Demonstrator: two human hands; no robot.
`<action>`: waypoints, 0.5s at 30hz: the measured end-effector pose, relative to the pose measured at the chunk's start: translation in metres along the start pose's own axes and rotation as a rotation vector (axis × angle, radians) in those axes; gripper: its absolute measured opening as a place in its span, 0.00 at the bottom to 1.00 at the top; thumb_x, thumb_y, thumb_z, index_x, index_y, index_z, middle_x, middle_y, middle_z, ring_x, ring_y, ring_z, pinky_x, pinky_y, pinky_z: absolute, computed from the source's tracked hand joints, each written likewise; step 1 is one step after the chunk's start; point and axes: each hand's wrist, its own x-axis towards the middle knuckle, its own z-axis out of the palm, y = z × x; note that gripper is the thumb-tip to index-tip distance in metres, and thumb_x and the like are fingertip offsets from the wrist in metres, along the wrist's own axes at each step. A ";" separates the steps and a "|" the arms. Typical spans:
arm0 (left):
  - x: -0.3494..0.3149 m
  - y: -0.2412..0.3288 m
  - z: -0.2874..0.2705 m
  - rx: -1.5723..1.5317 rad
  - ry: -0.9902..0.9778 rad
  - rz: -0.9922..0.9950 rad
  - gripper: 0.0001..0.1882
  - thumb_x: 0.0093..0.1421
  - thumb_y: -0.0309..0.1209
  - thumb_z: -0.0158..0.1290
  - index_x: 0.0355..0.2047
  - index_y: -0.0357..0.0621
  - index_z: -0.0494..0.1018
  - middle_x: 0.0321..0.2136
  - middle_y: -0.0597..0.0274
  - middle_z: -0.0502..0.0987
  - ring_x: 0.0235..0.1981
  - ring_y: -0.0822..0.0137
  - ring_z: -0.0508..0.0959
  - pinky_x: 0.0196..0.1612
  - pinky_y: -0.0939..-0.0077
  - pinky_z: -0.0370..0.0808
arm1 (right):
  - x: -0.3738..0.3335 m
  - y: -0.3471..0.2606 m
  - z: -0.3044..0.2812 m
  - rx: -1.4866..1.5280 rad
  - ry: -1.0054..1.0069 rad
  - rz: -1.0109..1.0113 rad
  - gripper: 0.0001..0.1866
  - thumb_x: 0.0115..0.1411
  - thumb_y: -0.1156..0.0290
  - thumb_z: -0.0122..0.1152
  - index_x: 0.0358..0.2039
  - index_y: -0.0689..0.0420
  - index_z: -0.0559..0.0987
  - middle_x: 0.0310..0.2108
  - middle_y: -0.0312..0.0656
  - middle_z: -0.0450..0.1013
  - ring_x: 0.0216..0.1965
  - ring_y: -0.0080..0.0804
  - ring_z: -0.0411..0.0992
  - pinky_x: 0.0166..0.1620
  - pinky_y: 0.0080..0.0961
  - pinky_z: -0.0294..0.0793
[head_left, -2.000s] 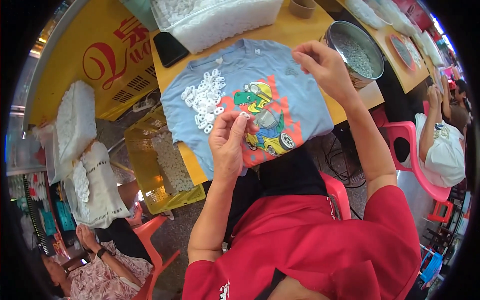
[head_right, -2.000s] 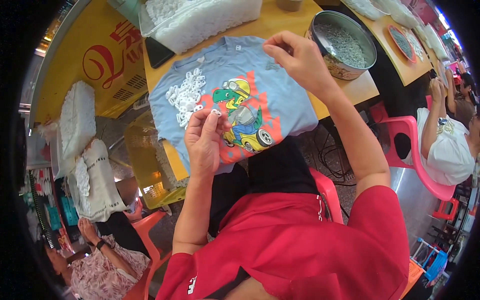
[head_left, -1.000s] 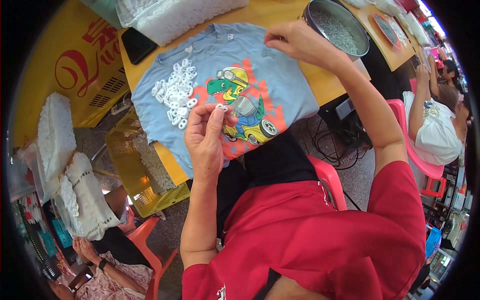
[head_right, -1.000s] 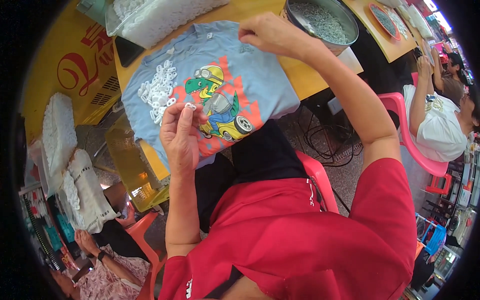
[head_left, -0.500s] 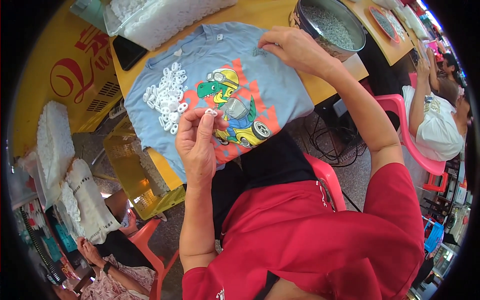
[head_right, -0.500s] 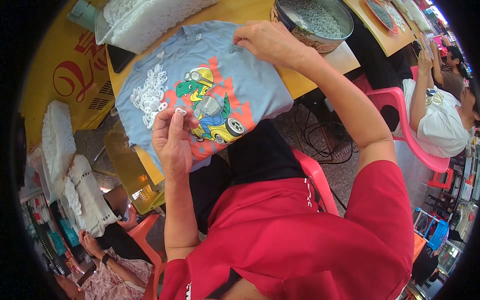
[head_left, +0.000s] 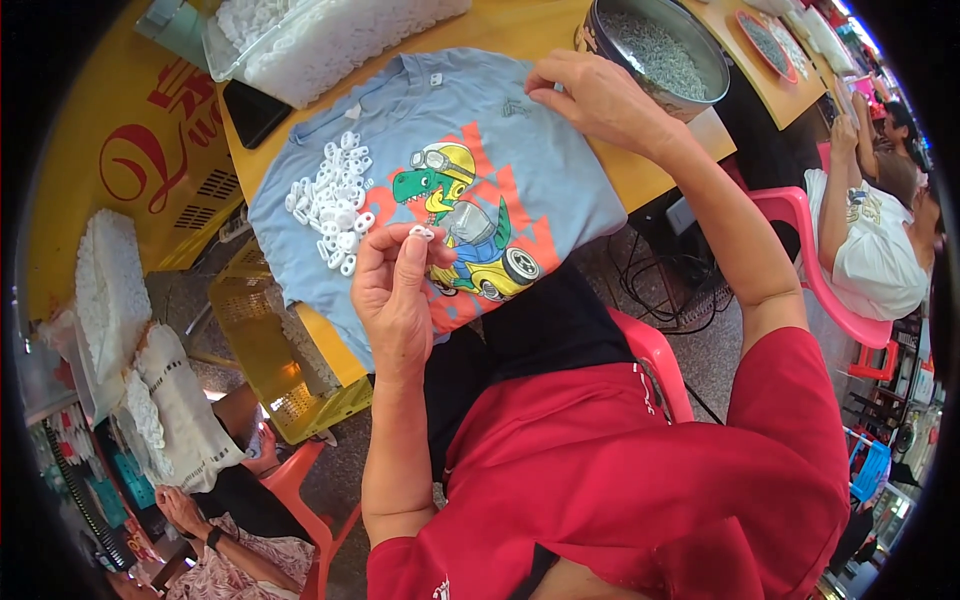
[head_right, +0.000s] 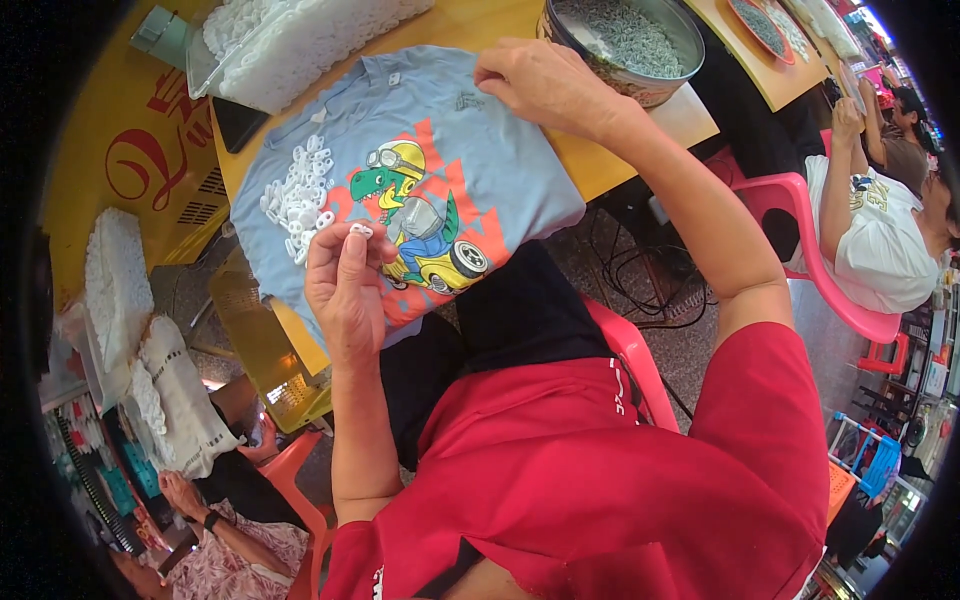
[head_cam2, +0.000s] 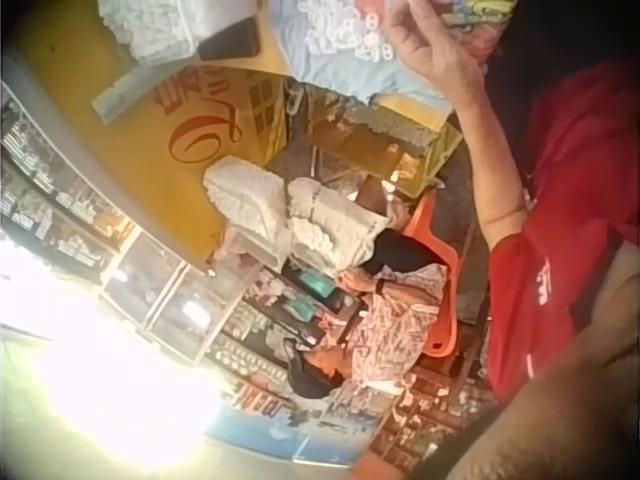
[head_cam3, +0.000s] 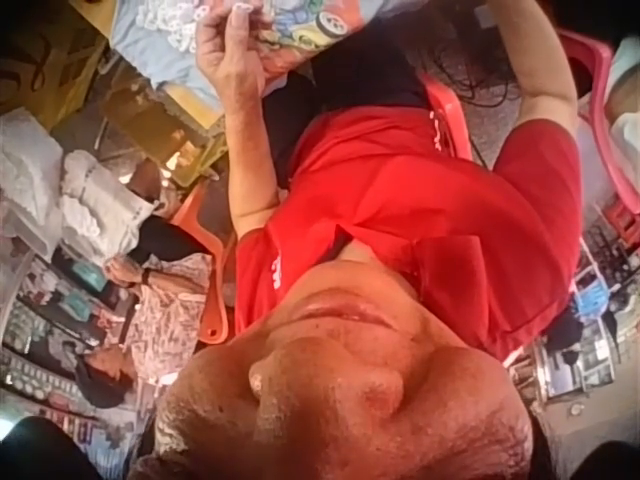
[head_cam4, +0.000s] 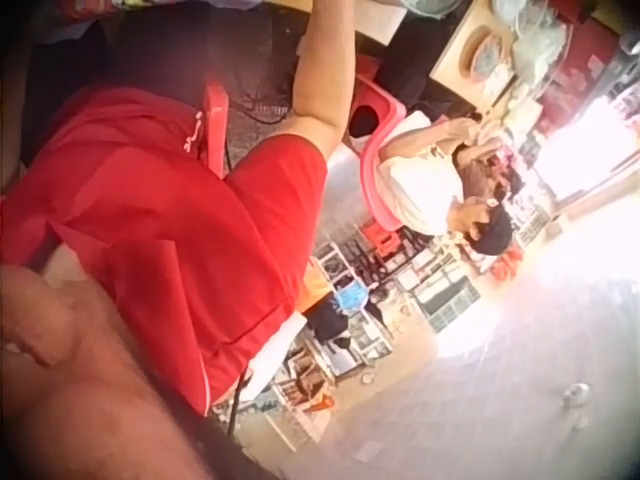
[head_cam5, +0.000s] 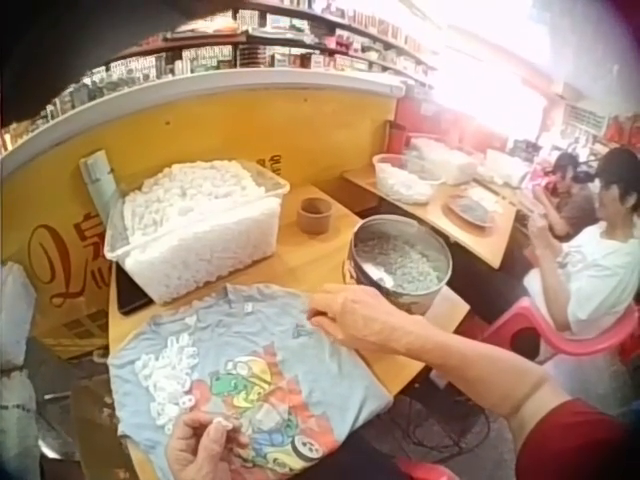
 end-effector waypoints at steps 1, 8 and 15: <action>0.000 0.000 0.000 -0.001 0.001 0.005 0.06 0.65 0.26 0.51 0.41 0.37 0.70 0.36 0.57 0.78 0.32 0.71 0.78 0.40 0.78 0.73 | -0.001 -0.002 -0.001 0.000 -0.029 0.000 0.08 0.60 0.69 0.57 0.37 0.59 0.77 0.34 0.46 0.74 0.39 0.46 0.73 0.43 0.36 0.71; 0.000 -0.002 -0.001 0.046 0.016 -0.015 0.06 0.66 0.27 0.51 0.40 0.38 0.70 0.36 0.59 0.79 0.32 0.72 0.77 0.37 0.80 0.71 | -0.006 -0.003 0.001 0.049 -0.038 0.029 0.08 0.57 0.69 0.60 0.33 0.61 0.77 0.33 0.47 0.74 0.37 0.47 0.73 0.41 0.37 0.71; 0.000 -0.001 0.000 0.030 0.005 -0.010 0.06 0.66 0.27 0.51 0.40 0.37 0.70 0.36 0.57 0.78 0.32 0.71 0.78 0.39 0.79 0.72 | -0.007 -0.005 0.007 0.125 -0.019 0.035 0.10 0.57 0.67 0.61 0.31 0.61 0.77 0.31 0.47 0.74 0.34 0.45 0.74 0.39 0.36 0.72</action>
